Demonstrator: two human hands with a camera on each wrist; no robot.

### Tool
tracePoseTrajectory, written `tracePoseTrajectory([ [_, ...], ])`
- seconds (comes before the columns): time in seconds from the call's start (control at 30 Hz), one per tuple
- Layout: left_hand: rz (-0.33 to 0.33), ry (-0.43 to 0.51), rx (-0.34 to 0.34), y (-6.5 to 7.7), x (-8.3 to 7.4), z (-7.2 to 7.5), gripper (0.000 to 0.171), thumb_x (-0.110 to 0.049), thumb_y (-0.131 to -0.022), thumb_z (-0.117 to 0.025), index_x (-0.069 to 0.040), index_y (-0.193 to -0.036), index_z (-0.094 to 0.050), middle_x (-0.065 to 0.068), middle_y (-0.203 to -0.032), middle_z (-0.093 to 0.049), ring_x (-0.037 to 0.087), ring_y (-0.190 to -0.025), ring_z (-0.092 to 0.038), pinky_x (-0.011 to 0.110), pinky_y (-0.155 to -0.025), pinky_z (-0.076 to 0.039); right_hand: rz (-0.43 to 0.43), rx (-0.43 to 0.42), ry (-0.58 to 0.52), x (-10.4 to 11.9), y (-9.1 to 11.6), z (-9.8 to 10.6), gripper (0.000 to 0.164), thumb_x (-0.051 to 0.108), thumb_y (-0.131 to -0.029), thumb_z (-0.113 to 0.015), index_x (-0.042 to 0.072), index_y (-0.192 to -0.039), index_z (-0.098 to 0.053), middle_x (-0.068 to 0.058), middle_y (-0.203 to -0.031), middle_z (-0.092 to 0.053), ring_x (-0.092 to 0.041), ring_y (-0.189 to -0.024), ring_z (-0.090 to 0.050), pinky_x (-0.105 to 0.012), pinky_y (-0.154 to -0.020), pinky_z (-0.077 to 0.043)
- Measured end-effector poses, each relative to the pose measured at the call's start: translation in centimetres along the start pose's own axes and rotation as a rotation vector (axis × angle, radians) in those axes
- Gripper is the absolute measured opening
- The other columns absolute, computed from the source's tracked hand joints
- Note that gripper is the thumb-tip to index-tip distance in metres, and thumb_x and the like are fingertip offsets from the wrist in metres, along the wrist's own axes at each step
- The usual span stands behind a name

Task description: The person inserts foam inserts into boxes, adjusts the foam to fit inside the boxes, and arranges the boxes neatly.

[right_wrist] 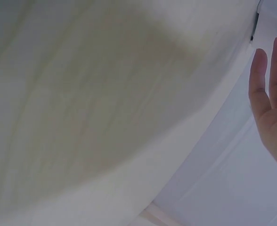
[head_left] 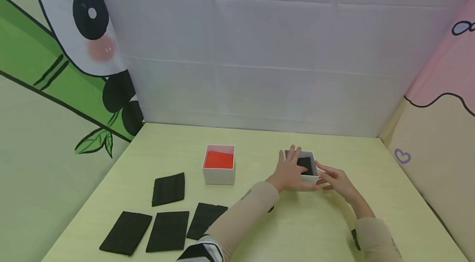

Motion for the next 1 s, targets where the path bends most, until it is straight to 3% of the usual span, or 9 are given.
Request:
tracePoseTrajectory([
  [0.2,0.048,-0.023,0.001,-0.7,0.6,0.0,0.076,-0.084,-0.066,-0.032,-0.042,-0.128,-0.045,0.007,-0.148,-0.009,0.028,-0.134,0.001,0.053,-0.1,-0.014,0.004,0.0,-0.013,-0.2,-0.1,-0.1,0.047,0.02,-0.094,-0.048,-0.004,-0.132,-0.034,-0.033,-0.119,-0.045,-0.015,-0.08,-0.06,-0.045,-0.069,-0.048],
  [0.7,0.093,-0.116,0.077,-1.2,0.6,-0.3,0.079,-0.089,-0.06,-0.025,-0.046,-0.123,-0.048,0.001,-0.149,-0.004,0.025,-0.134,0.005,0.055,-0.1,-0.011,-0.006,-0.001,-0.008,-0.3,-0.1,-0.1,0.048,0.021,-0.093,-0.048,-0.004,-0.132,-0.035,-0.033,-0.117,-0.046,-0.012,-0.079,-0.059,-0.044,-0.069,-0.049],
  [1.0,0.071,-0.053,0.014,-1.1,0.5,0.1,0.078,-0.086,-0.064,-0.028,-0.043,-0.126,-0.046,0.005,-0.148,-0.009,0.027,-0.134,0.002,0.055,-0.099,-0.012,0.009,0.007,-0.002,0.0,0.1,-0.1,0.047,0.021,-0.094,-0.047,-0.004,-0.132,-0.034,-0.03,-0.114,-0.05,-0.012,-0.08,-0.06,-0.046,-0.069,-0.048],
])
Point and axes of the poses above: each hand's wrist, its own y-axis away from the middle knuckle, its own z-axis out of the back of the hand, x = y × z, the point moved 10 cm from there along -y, towards the middle knuckle
